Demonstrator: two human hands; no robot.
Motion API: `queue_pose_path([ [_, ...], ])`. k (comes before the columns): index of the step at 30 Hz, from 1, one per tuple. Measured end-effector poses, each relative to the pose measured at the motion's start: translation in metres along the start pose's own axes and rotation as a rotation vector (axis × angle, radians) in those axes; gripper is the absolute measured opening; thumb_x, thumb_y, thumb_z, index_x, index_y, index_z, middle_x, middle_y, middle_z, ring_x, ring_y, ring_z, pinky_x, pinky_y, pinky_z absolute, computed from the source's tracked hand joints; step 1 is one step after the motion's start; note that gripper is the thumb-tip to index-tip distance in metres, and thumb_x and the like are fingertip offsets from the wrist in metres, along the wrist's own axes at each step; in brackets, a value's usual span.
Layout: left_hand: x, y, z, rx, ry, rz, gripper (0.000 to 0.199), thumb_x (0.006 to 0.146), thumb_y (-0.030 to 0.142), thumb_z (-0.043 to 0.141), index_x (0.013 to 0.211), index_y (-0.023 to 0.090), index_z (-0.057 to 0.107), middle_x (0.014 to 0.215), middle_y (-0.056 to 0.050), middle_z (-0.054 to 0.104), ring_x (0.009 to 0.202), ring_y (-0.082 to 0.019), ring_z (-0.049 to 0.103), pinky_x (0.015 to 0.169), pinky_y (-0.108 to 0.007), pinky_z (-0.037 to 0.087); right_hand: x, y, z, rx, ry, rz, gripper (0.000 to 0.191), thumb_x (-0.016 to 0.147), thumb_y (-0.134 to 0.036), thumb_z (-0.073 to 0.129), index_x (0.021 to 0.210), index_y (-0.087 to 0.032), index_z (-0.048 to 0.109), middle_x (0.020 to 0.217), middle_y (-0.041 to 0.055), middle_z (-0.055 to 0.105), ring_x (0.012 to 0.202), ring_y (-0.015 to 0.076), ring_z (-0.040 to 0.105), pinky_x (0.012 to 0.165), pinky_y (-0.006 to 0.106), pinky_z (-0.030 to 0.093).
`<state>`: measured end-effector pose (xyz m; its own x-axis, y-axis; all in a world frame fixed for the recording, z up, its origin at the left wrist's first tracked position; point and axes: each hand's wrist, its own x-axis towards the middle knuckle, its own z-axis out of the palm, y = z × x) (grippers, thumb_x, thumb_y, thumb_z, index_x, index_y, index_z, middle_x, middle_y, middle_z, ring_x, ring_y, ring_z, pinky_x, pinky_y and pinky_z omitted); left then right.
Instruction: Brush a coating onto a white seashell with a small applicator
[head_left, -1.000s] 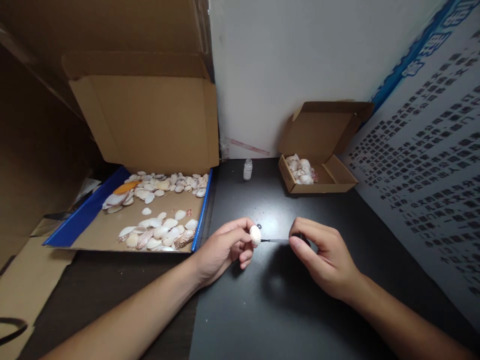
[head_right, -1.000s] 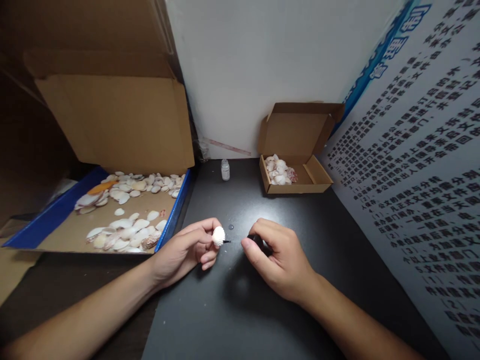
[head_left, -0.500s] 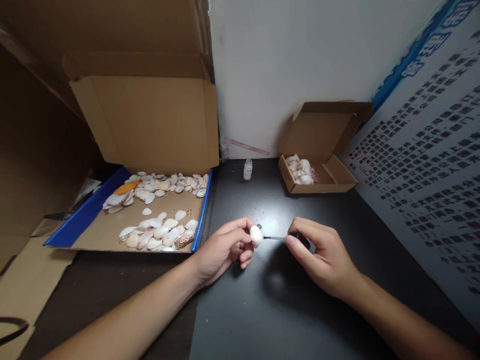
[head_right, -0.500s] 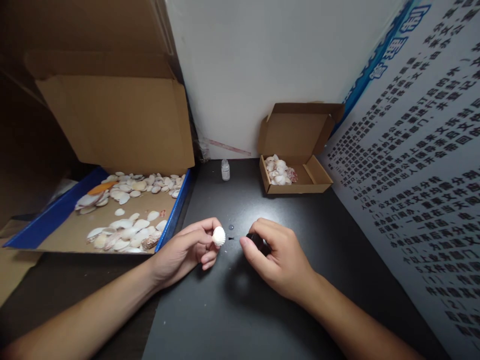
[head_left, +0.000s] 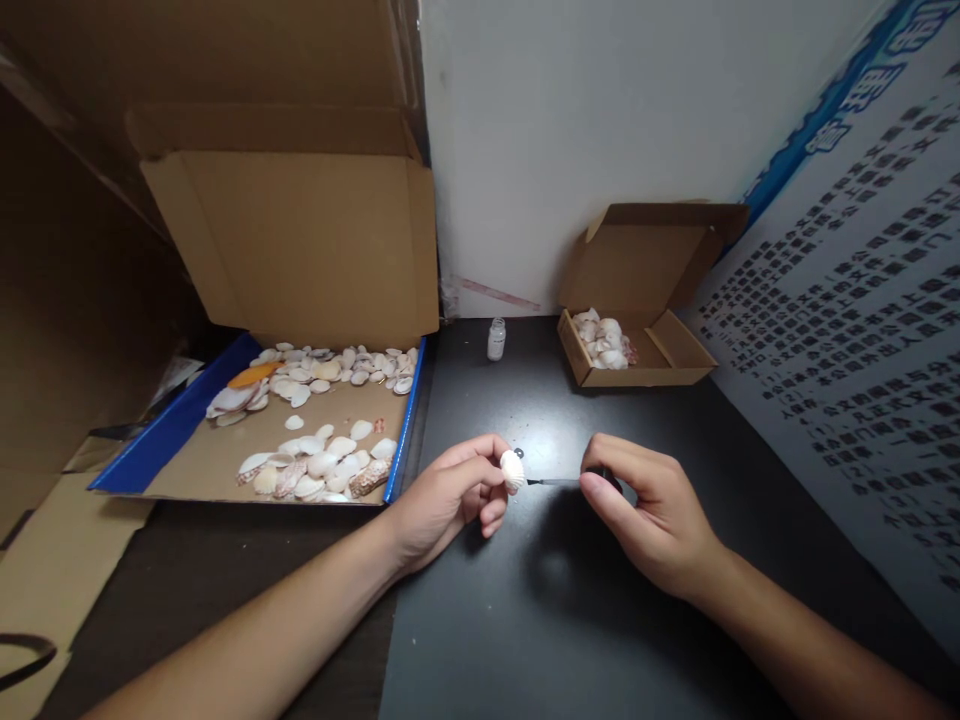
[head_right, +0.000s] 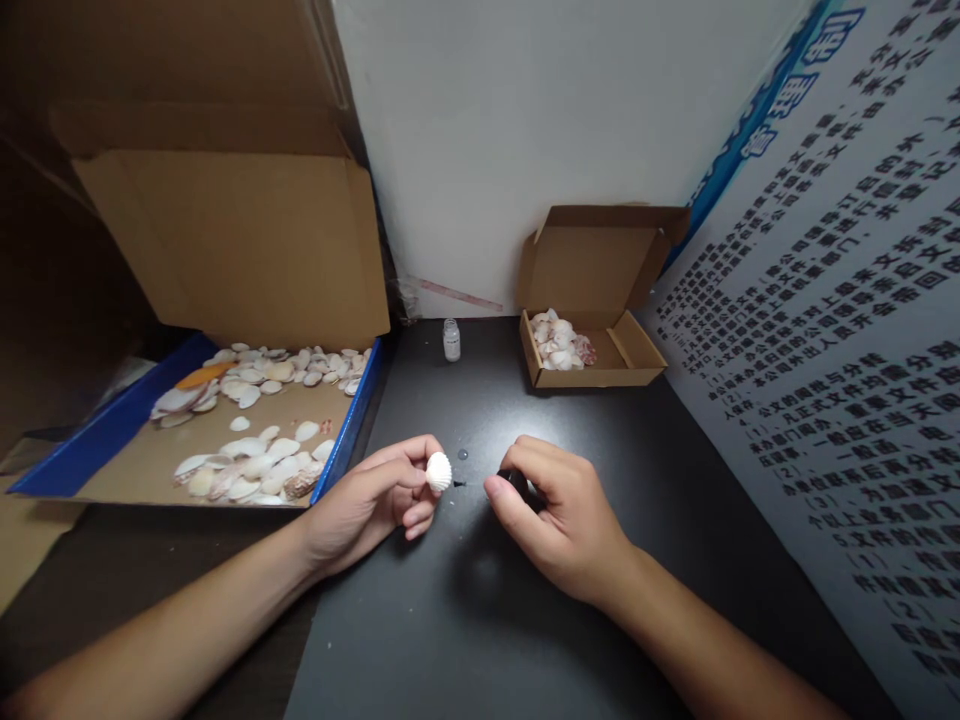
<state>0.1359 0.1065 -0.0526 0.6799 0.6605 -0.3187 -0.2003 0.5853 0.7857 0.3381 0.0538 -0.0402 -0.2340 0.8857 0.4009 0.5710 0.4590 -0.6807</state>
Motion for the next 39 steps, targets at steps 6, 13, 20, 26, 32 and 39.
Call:
queue_pose_path([
  [6,-0.0003,-0.0003,-0.0002,0.001,-0.001,-0.001,0.006,0.077,0.015,0.053,0.080,0.016,0.048,0.070,0.001,0.051,0.050,-0.006,0.042,0.047,-0.019,0.037,0.0004,-0.0016,0.0005,0.021,-0.037,-0.009,0.024,0.094,-0.025,0.047,0.071,-0.018,0.046,0.065,-0.0009,0.046,0.058,0.0121,0.042,0.055,0.026,0.033],
  [13,-0.0006,0.0001,0.0013,0.003,0.005,-0.002,0.007,0.076,0.016,0.054,0.078,0.015,0.048,0.070,0.001,0.051,0.049,-0.005,0.042,0.047,-0.019,0.037,-0.0001,-0.0020,-0.0011,0.031,-0.011,-0.016,0.024,0.094,-0.024,0.045,0.070,-0.019,0.046,0.064,-0.0005,0.046,0.057,0.0127,0.043,0.054,0.027,0.033],
  [20,-0.0002,0.0005,0.0005,0.010,-0.009,0.001,0.007,0.076,0.017,0.056,0.077,0.015,0.049,0.068,0.001,0.049,0.049,-0.005,0.041,0.047,-0.019,0.036,0.0013,-0.0031,-0.0003,-0.035,-0.013,0.004,0.026,0.092,-0.022,0.049,0.067,-0.019,0.043,0.061,-0.0021,0.043,0.055,0.0112,0.041,0.053,0.025,0.031],
  [26,0.0001,0.0004,0.0001,0.002,-0.005,0.000,0.008,0.076,0.019,0.057,0.077,0.015,0.049,0.063,0.003,0.045,0.049,-0.006,0.041,0.048,-0.019,0.036,0.0001,-0.0023,-0.0006,0.039,-0.050,-0.011,0.023,0.095,-0.025,0.045,0.073,-0.018,0.047,0.065,-0.0005,0.047,0.058,0.0124,0.043,0.055,0.026,0.034],
  [32,-0.0005,-0.0002,0.0002,-0.001,0.010,0.001,0.011,0.075,0.019,0.058,0.077,0.016,0.047,0.065,0.003,0.046,0.050,-0.006,0.041,0.048,-0.020,0.035,-0.0003,-0.0024,-0.0002,0.007,-0.046,-0.012,0.027,0.093,-0.022,0.047,0.068,-0.019,0.041,0.061,-0.0022,0.042,0.054,0.0114,0.040,0.052,0.026,0.030],
  [39,-0.0005,0.0000,0.0004,-0.005,0.003,0.007,0.013,0.074,0.020,0.059,0.076,0.016,0.047,0.066,0.003,0.045,0.050,-0.005,0.041,0.048,-0.019,0.035,-0.0017,-0.0013,0.0005,0.021,-0.076,-0.018,0.022,0.094,-0.025,0.049,0.073,-0.019,0.045,0.066,-0.0008,0.045,0.059,0.0126,0.042,0.055,0.026,0.033],
])
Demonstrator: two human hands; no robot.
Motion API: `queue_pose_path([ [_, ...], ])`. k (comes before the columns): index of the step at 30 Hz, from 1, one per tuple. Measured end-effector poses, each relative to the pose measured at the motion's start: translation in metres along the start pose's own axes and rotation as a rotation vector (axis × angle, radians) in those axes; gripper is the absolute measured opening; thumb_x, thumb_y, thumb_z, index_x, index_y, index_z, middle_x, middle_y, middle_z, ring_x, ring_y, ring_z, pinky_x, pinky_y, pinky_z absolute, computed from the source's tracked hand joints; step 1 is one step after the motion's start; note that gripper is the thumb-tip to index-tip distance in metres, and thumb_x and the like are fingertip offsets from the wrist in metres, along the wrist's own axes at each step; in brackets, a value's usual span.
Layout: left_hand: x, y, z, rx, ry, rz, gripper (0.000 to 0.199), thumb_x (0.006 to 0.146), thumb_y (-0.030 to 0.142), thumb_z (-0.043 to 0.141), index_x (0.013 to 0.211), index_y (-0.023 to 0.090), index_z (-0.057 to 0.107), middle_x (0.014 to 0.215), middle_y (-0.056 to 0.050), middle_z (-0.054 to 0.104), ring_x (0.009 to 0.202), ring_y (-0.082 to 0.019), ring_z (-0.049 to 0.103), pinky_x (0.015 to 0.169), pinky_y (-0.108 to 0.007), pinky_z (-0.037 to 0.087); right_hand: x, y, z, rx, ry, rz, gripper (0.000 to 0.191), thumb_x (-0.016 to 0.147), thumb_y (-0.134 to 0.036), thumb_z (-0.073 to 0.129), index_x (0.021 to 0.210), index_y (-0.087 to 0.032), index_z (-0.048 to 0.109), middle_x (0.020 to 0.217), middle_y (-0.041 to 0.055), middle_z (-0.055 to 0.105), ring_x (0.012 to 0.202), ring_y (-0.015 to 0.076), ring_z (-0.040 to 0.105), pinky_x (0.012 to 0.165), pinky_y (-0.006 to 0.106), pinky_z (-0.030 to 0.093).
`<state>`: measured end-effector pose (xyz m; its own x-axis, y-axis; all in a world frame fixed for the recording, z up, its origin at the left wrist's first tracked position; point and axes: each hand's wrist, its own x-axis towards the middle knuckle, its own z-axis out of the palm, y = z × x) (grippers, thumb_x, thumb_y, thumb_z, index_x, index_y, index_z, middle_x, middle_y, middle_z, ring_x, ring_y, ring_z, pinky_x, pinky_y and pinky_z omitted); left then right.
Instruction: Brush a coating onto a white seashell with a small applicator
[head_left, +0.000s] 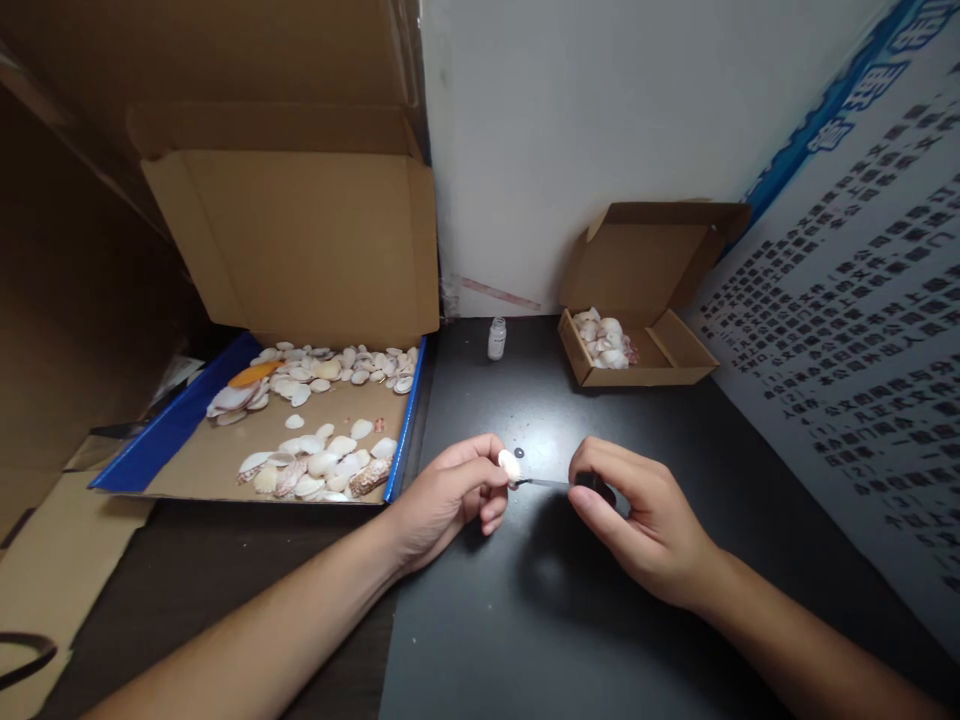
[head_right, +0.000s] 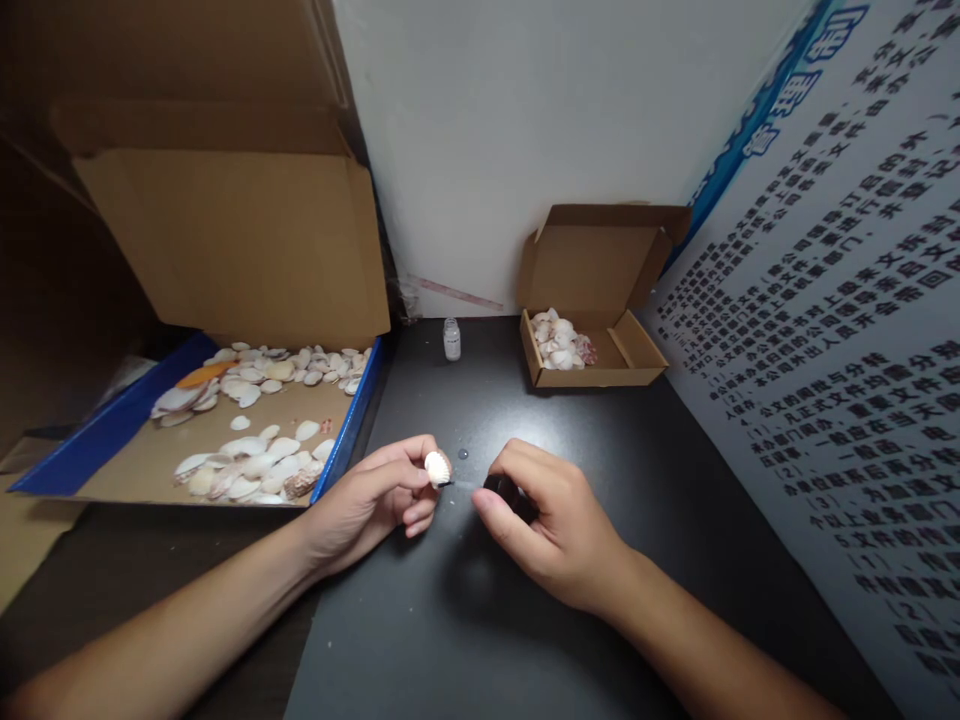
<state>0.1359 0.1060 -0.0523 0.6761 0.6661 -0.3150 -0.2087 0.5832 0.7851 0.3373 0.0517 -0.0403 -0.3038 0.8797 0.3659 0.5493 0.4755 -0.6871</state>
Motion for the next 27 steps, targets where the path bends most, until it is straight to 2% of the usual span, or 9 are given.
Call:
queue_pose_path([
  [3,0.0000,0.0001,0.0000,0.001,0.002,0.001,0.013,0.074,0.020,0.059,0.076,0.016,0.047,0.067,0.003,0.046,0.049,-0.005,0.041,0.048,-0.019,0.034,-0.0002,0.0006,0.0003,-0.013,0.011,0.015,0.025,0.094,-0.025,0.048,0.071,-0.019,0.042,0.064,-0.0016,0.042,0.057,0.0123,0.040,0.055,0.026,0.031],
  [7,0.0002,0.0001,0.0000,0.000,0.004,-0.004,0.012,0.074,0.019,0.059,0.075,0.016,0.047,0.065,0.004,0.044,0.049,-0.005,0.041,0.048,-0.019,0.035,0.0004,0.0005,0.0004,0.037,-0.008,0.007,0.022,0.096,-0.027,0.045,0.076,-0.019,0.046,0.069,0.0000,0.046,0.061,0.0134,0.043,0.057,0.027,0.034],
  [13,-0.0001,0.0005,0.0005,0.013,-0.002,0.002,0.011,0.074,0.019,0.058,0.077,0.016,0.048,0.069,0.003,0.046,0.050,-0.005,0.041,0.048,-0.020,0.035,0.0016,0.0004,-0.0001,-0.037,0.043,0.027,0.025,0.094,-0.024,0.047,0.070,-0.019,0.042,0.064,-0.0013,0.043,0.057,0.0127,0.041,0.055,0.027,0.032],
  [27,-0.0001,-0.0005,-0.0008,0.009,0.000,-0.006,0.009,0.075,0.017,0.055,0.077,0.016,0.046,0.064,0.003,0.044,0.050,-0.006,0.041,0.048,-0.020,0.035,-0.0004,0.0014,-0.0009,0.058,-0.008,-0.012,0.020,0.095,-0.025,0.046,0.076,-0.018,0.046,0.069,0.0000,0.046,0.062,0.0132,0.043,0.058,0.027,0.033],
])
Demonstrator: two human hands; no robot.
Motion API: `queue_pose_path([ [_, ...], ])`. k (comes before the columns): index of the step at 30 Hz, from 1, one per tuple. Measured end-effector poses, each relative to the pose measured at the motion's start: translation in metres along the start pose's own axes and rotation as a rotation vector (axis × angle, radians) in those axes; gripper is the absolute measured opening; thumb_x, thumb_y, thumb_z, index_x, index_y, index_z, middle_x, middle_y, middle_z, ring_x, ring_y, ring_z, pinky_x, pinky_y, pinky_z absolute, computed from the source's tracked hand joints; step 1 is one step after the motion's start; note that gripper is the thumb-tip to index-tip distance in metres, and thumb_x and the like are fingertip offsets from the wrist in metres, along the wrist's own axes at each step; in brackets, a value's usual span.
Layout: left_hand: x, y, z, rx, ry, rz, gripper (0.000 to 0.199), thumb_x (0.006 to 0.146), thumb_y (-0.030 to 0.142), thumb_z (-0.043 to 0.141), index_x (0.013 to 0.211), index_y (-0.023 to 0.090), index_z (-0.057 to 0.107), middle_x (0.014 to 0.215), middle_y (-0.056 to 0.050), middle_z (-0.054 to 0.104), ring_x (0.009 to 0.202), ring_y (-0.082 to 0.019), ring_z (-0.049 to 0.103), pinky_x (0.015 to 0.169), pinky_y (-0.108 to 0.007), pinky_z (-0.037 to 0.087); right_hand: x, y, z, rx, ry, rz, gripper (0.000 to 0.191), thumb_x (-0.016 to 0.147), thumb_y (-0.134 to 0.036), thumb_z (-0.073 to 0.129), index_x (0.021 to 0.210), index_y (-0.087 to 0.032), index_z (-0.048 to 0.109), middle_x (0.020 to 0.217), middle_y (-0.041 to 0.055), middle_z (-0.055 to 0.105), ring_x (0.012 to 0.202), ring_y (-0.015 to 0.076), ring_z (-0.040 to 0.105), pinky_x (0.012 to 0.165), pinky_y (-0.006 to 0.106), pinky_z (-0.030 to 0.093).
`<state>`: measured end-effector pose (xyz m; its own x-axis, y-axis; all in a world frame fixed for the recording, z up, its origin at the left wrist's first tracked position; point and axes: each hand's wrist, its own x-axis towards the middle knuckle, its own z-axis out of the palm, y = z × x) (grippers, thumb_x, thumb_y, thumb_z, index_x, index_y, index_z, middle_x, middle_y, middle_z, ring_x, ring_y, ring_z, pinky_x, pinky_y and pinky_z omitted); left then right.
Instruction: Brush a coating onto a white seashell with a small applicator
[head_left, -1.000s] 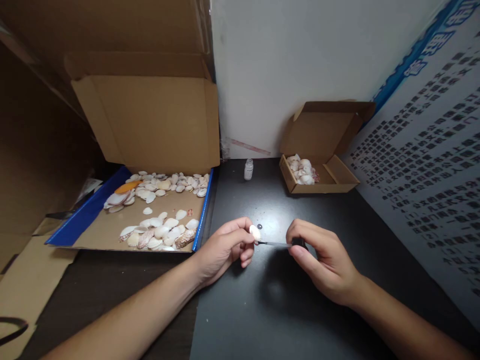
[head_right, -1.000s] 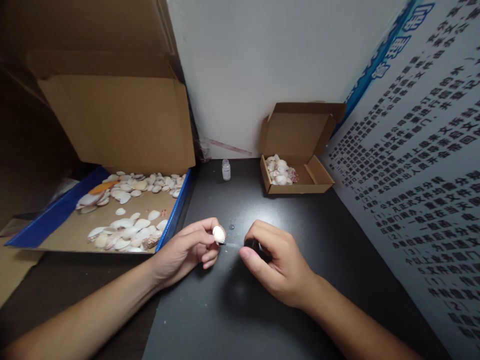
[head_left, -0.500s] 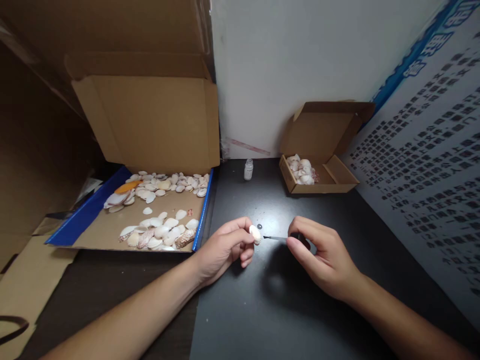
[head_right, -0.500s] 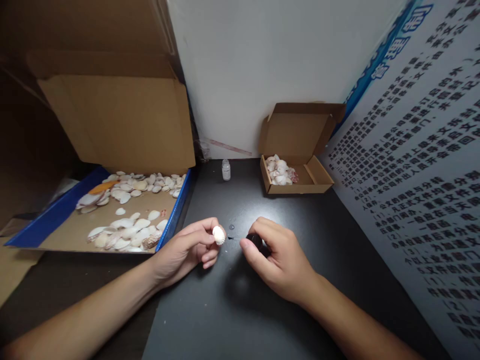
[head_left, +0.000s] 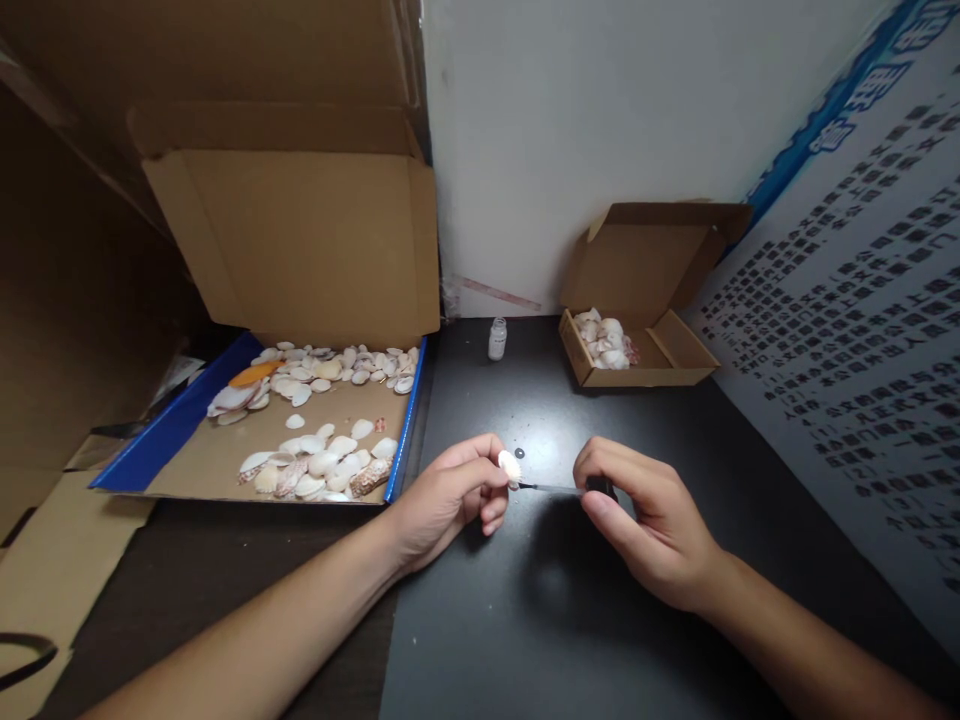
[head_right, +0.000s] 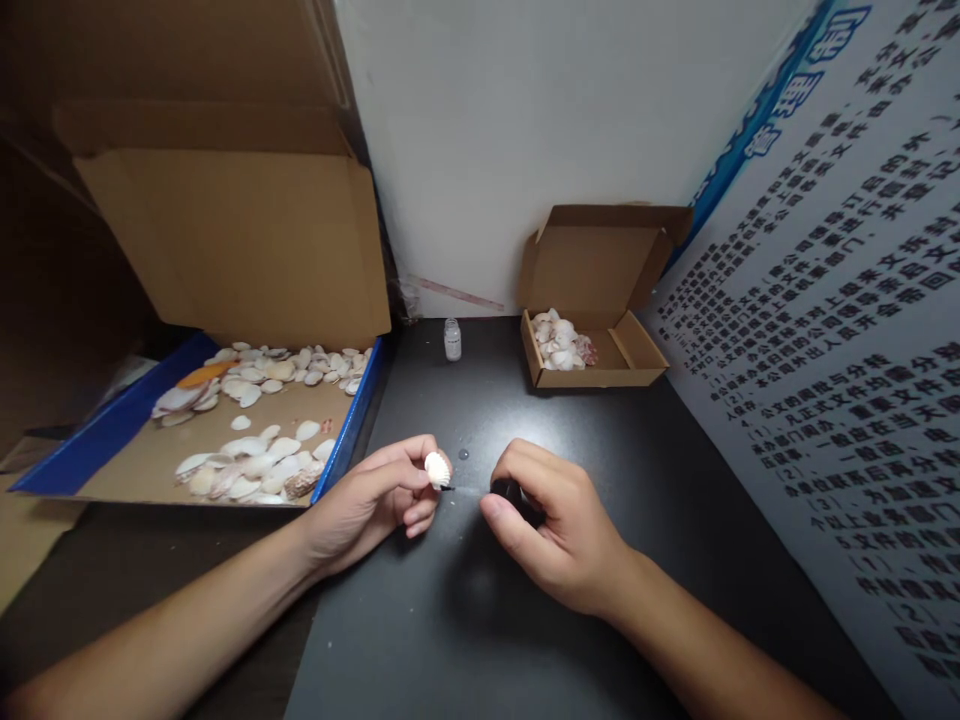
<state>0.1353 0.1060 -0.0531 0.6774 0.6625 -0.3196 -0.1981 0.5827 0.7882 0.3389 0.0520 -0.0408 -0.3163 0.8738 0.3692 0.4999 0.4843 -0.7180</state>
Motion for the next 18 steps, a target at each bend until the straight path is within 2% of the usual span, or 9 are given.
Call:
queue_pose_path([
  [7,0.0006,-0.0002,0.0002,-0.004,-0.006,0.008,0.011,0.076,0.016,0.055,0.075,0.016,0.044,0.066,0.003,0.045,0.050,-0.006,0.041,0.048,-0.020,0.035,0.0012,-0.0014,0.0005,-0.045,0.007,0.024,0.024,0.094,-0.022,0.047,0.070,-0.018,0.042,0.065,-0.0014,0.043,0.058,0.0118,0.040,0.055,0.026,0.031],
  [12,0.0006,-0.0001,-0.0003,0.000,-0.007,0.007,0.009,0.076,0.016,0.055,0.076,0.016,0.045,0.063,0.003,0.043,0.050,-0.006,0.041,0.048,-0.020,0.035,0.0000,-0.0004,0.0011,-0.002,0.003,-0.008,0.021,0.095,-0.025,0.046,0.076,-0.018,0.046,0.069,-0.0002,0.046,0.061,0.0127,0.042,0.058,0.027,0.033],
  [18,0.0011,0.0003,-0.0001,0.002,-0.007,0.007,0.008,0.076,0.016,0.055,0.077,0.015,0.047,0.069,0.002,0.046,0.050,-0.005,0.041,0.047,-0.020,0.035,-0.0004,-0.0006,0.0004,-0.014,0.027,-0.001,0.023,0.095,-0.024,0.046,0.073,-0.018,0.044,0.067,-0.0007,0.044,0.060,0.0126,0.041,0.057,0.027,0.032],
])
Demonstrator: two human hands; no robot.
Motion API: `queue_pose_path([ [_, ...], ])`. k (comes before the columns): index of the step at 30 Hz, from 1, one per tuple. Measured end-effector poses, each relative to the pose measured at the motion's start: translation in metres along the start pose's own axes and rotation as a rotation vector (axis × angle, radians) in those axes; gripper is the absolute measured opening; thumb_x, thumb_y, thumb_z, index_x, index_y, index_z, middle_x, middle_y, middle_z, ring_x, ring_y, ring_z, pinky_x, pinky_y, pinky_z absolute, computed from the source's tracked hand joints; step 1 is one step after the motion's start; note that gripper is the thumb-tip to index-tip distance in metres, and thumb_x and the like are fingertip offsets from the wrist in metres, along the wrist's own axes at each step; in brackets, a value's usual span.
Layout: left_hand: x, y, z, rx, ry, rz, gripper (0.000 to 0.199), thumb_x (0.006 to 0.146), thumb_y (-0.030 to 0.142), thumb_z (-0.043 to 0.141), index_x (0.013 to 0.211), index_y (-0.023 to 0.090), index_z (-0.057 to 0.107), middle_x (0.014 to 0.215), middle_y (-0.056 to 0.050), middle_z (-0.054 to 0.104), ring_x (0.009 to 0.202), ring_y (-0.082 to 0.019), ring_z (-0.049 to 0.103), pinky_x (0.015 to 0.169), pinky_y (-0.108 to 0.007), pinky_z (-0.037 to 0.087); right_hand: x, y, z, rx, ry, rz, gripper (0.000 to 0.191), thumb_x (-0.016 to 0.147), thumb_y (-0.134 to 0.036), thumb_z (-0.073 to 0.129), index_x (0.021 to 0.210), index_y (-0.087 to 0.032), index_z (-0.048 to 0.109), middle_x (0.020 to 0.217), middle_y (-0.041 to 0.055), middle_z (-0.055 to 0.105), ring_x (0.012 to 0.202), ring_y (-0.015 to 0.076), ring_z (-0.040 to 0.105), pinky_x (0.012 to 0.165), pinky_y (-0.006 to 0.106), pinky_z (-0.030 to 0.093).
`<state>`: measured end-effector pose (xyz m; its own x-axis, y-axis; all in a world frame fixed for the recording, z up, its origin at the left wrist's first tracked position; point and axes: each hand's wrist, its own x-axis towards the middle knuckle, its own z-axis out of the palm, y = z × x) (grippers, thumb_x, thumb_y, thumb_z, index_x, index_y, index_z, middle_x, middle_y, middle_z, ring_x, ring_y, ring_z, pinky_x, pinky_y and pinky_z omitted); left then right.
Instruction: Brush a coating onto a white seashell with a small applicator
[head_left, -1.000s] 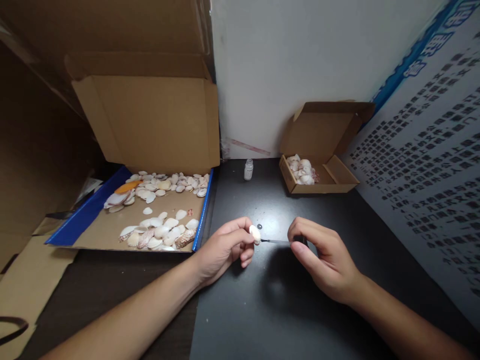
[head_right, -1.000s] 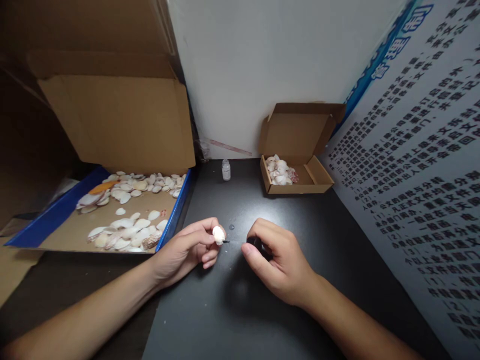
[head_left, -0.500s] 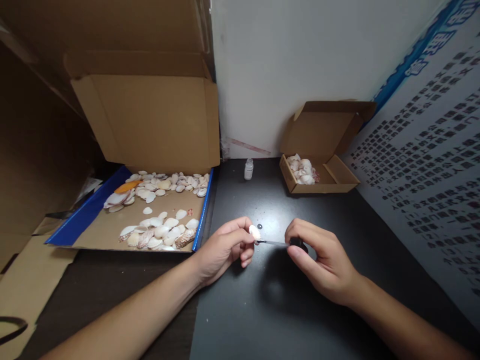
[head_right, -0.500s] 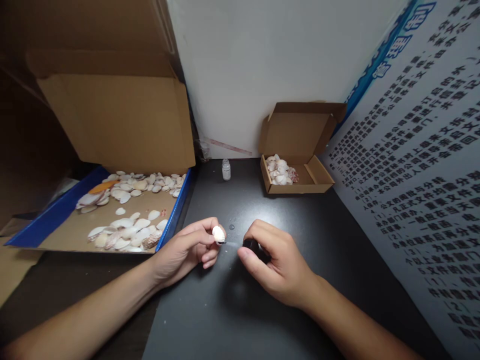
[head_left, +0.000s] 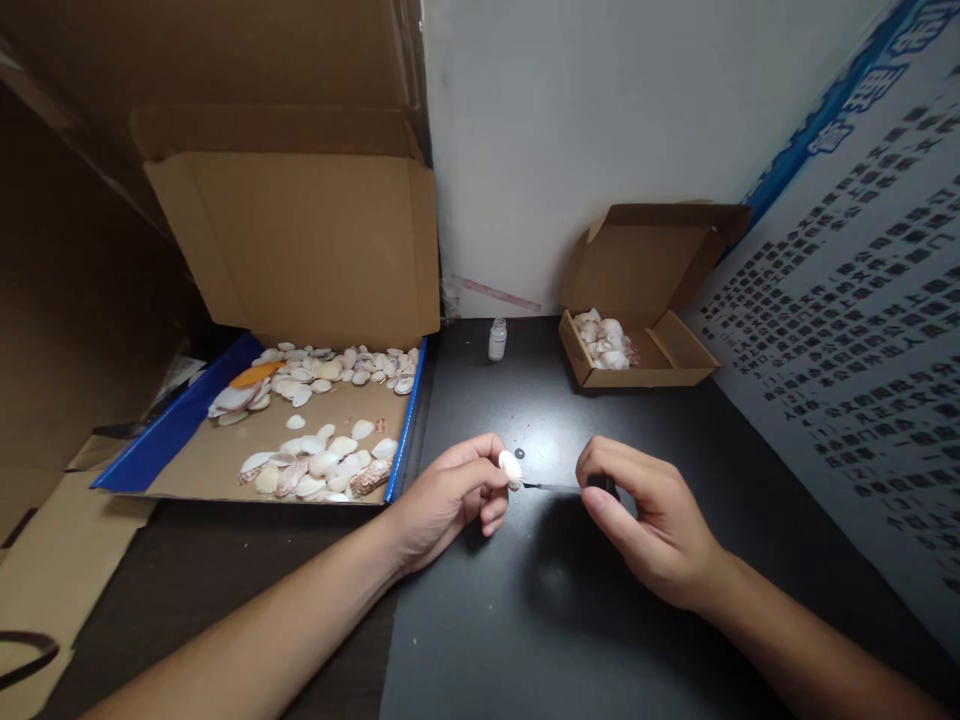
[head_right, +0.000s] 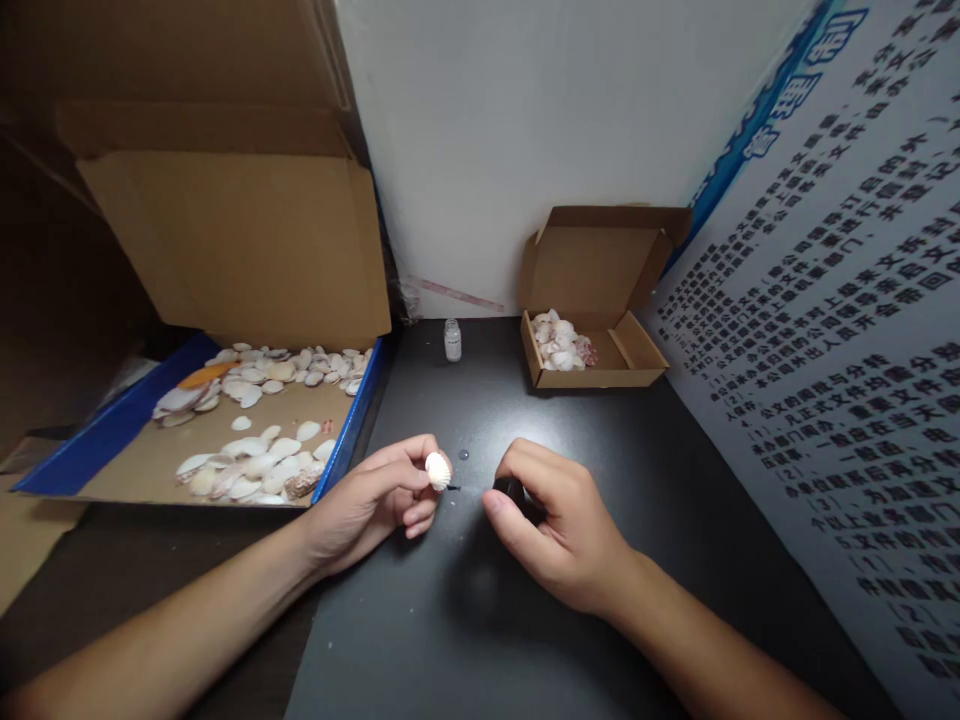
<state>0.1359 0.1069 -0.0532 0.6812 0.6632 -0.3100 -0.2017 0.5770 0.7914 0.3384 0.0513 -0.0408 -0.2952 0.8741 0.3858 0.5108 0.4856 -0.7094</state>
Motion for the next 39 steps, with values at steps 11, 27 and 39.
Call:
queue_pose_path([
  [11,-0.0005,0.0001,0.0001,0.006,-0.019,-0.005,0.010,0.076,0.015,0.054,0.079,0.016,0.045,0.068,0.003,0.044,0.050,-0.004,0.037,0.047,-0.019,0.034,0.0020,0.0015,0.0011,-0.032,0.054,0.036,0.025,0.096,-0.027,0.045,0.073,-0.018,0.046,0.067,-0.0007,0.046,0.061,0.0128,0.043,0.058,0.027,0.033],
  [27,-0.0008,0.0002,0.0018,0.064,-0.040,-0.008,0.012,0.078,0.018,0.057,0.080,0.017,0.045,0.064,0.005,0.037,0.051,-0.005,0.033,0.048,-0.019,0.034,0.0027,0.0007,0.0012,-0.044,0.021,0.051,0.021,0.096,-0.025,0.047,0.076,-0.019,0.047,0.068,-0.0013,0.046,0.061,0.0125,0.043,0.058,0.026,0.033],
  [39,-0.0014,0.0005,0.0017,0.090,-0.069,-0.016,0.009,0.076,0.019,0.055,0.079,0.016,0.046,0.062,0.005,0.038,0.051,-0.005,0.035,0.049,-0.019,0.034,0.0036,0.0034,0.0008,-0.019,0.040,0.091,0.024,0.097,-0.026,0.047,0.074,-0.019,0.047,0.067,-0.0013,0.047,0.061,0.0128,0.043,0.059,0.027,0.034],
])
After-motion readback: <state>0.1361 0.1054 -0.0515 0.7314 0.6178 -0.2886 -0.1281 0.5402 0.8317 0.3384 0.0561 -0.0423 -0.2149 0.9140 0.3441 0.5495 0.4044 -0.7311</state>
